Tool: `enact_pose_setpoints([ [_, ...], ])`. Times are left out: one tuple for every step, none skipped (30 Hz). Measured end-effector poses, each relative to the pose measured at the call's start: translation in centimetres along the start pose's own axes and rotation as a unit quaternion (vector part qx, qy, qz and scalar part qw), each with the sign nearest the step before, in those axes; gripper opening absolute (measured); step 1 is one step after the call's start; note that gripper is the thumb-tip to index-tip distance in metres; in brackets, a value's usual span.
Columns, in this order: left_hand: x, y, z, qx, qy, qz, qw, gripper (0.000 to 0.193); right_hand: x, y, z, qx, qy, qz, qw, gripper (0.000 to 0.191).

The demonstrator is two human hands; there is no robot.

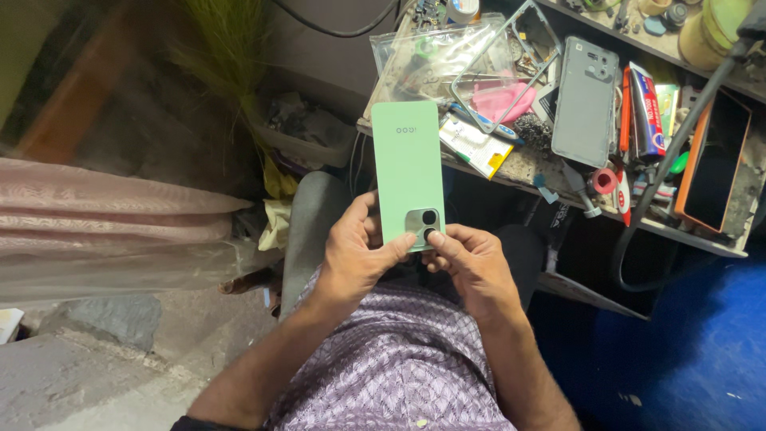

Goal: The person cleans the camera module area of a grey smartphone back cover using a cloth and a red tool. They then apply adhesive to a red smartphone back cover and attach a camera module, pressing it into place. Finally, they handle a clear phone case.

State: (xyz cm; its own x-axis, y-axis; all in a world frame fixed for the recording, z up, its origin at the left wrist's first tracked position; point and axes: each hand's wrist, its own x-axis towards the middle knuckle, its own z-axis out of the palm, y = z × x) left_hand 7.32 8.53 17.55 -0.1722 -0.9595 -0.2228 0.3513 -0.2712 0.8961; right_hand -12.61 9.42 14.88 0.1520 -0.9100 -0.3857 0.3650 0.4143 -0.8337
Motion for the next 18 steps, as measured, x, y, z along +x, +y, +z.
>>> enact_pose_setpoints([
  [-0.01, -0.08, 0.13, 0.008, 0.006, 0.009, 1.000, 0.060, -0.10, 0.14, 0.09, -0.012, -0.002, -0.016, 1.000, 0.020],
  [0.02, -0.17, 0.24, 0.017, 0.013, 0.019, 1.000, 0.062, -0.18, 0.33, 0.24, -0.024, -0.005, -0.032, 0.999, 0.020],
  [0.03, -0.25, 0.32, 0.025, 0.020, 0.029, 0.999, 0.064, -0.22, 0.51, 0.38, -0.036, -0.008, -0.048, 0.998, 0.019],
  [0.04, -0.34, 0.41, 0.022, 0.024, 0.034, 0.999, 0.064, -0.23, 0.66, 0.48, -0.043, -0.003, -0.053, 0.998, 0.020],
  [0.06, -0.44, 0.56, 0.019, 0.029, 0.039, 0.999, 0.065, -0.26, 0.77, 0.52, -0.050, 0.002, -0.057, 0.997, 0.020],
  [0.06, -0.49, 0.61, 0.016, 0.033, 0.043, 0.998, 0.065, -0.29, 0.85, 0.54, -0.056, 0.008, -0.061, 0.996, 0.020],
  [0.05, -0.50, 0.60, 0.002, 0.033, 0.033, 0.999, 0.065, -0.34, 0.86, 0.47, -0.051, 0.005, -0.059, 0.997, 0.021],
  [0.03, -0.47, 0.56, -0.012, 0.035, 0.023, 0.999, 0.065, -0.35, 0.84, 0.39, -0.045, 0.001, -0.057, 0.997, 0.021],
  [0.01, -0.42, 0.53, -0.026, 0.036, 0.014, 0.999, 0.065, -0.33, 0.81, 0.29, -0.039, -0.003, -0.054, 0.998, 0.021],
  [-0.04, -0.31, 0.40, -0.034, 0.035, 0.015, 0.999, 0.066, -0.22, 0.81, 0.28, -0.023, -0.001, -0.038, 0.999, 0.021],
  [-0.15, -0.20, 0.27, -0.041, 0.034, 0.017, 0.998, 0.067, -0.07, 0.80, 0.25, -0.008, 0.002, -0.021, 1.000, 0.021],
  [-0.22, -0.12, 0.23, -0.049, 0.032, 0.018, 0.998, 0.067, 0.02, 0.78, 0.22, 0.008, 0.004, -0.004, 1.000, 0.021],
  [-0.32, -0.10, 0.31, -0.041, 0.037, 0.017, 0.998, 0.068, 0.01, 0.77, 0.16, 0.021, 0.000, 0.004, 1.000, 0.020],
  [-0.41, -0.03, 0.30, -0.033, 0.042, 0.018, 0.998, 0.069, 0.07, 0.78, 0.19, 0.035, -0.005, 0.011, 0.999, 0.020],
  [-0.47, 0.05, 0.28, -0.025, 0.047, 0.018, 0.998, 0.070, 0.13, 0.80, 0.22, 0.048, -0.010, 0.018, 0.999, 0.019],
  [-0.52, 0.12, 0.28, -0.021, 0.047, 0.022, 0.998, 0.070, 0.14, 0.80, 0.25, 0.048, -0.013, 0.022, 0.999, 0.019],
  [-0.61, 0.16, 0.32, -0.018, 0.045, 0.026, 0.998, 0.071, 0.07, 0.78, 0.21, 0.048, -0.015, 0.025, 0.998, 0.019],
  [-0.65, 0.23, 0.33, -0.014, 0.044, 0.029, 0.999, 0.071, 0.03, 0.78, 0.23, 0.049, -0.017, 0.029, 0.998, 0.019],
])
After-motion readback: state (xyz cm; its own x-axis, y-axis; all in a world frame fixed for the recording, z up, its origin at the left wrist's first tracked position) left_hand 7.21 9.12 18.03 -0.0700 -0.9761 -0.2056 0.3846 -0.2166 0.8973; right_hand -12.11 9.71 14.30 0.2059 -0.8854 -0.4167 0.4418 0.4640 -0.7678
